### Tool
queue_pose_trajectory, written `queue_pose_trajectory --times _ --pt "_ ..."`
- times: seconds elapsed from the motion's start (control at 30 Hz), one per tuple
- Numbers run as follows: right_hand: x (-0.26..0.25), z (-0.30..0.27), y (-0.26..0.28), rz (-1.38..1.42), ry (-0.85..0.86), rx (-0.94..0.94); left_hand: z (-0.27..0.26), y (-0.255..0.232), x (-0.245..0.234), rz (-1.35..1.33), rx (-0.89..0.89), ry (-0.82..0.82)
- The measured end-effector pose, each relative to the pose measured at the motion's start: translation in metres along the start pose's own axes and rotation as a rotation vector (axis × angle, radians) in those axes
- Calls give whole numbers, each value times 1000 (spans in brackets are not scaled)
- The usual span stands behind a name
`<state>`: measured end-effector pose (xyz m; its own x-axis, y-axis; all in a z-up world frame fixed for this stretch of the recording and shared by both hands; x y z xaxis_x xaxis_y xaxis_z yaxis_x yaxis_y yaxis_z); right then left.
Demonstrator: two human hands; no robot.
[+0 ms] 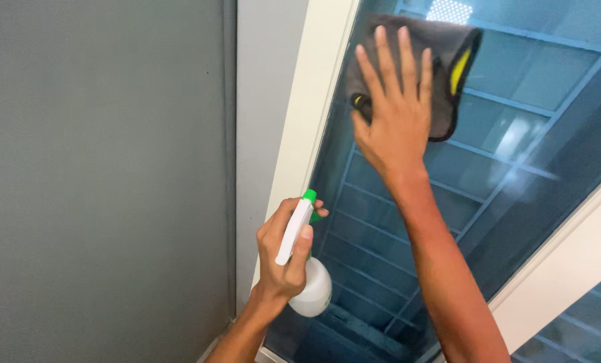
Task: The person sprays a cleaning solution onto a glass window and wipes the surface with a cloth. They repeatedly spray and wipe different sections of the window to clean it.
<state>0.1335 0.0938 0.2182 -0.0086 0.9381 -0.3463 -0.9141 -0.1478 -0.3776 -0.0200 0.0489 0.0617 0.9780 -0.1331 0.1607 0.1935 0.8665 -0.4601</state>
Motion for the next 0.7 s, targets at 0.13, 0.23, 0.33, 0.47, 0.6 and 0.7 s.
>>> queue_pose_trajectory --times 0.13,0.23,0.33,0.47,0.6,0.7 --pt "14 -14 21 32 31 -25 1 7 -4 38 -76 -13" --pt "15 -26 28 28 75 -35 -2 3 -4 26 -73 -13" --pt "11 -38 27 58 142 -81 -6 2 3 18 -125 0" --pt "-17 -46 1 51 147 -111 -9 -9 18 -43 -37 11" --pt "-64 -52 -45 -60 67 6 -12 -14 32 -48 -64 25" --pt "-92 -75 -70 -129 -5 128 -12 -15 46 -72 -74 69"
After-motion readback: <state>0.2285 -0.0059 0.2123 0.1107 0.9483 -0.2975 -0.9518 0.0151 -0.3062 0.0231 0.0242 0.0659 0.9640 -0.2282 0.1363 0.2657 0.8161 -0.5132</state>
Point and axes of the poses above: each hand's wrist, its own z-axis towards the middle knuckle, its own x-axis out of the palm, y = z × x, the point moved 8 cm from there along z, towards the middle knuckle
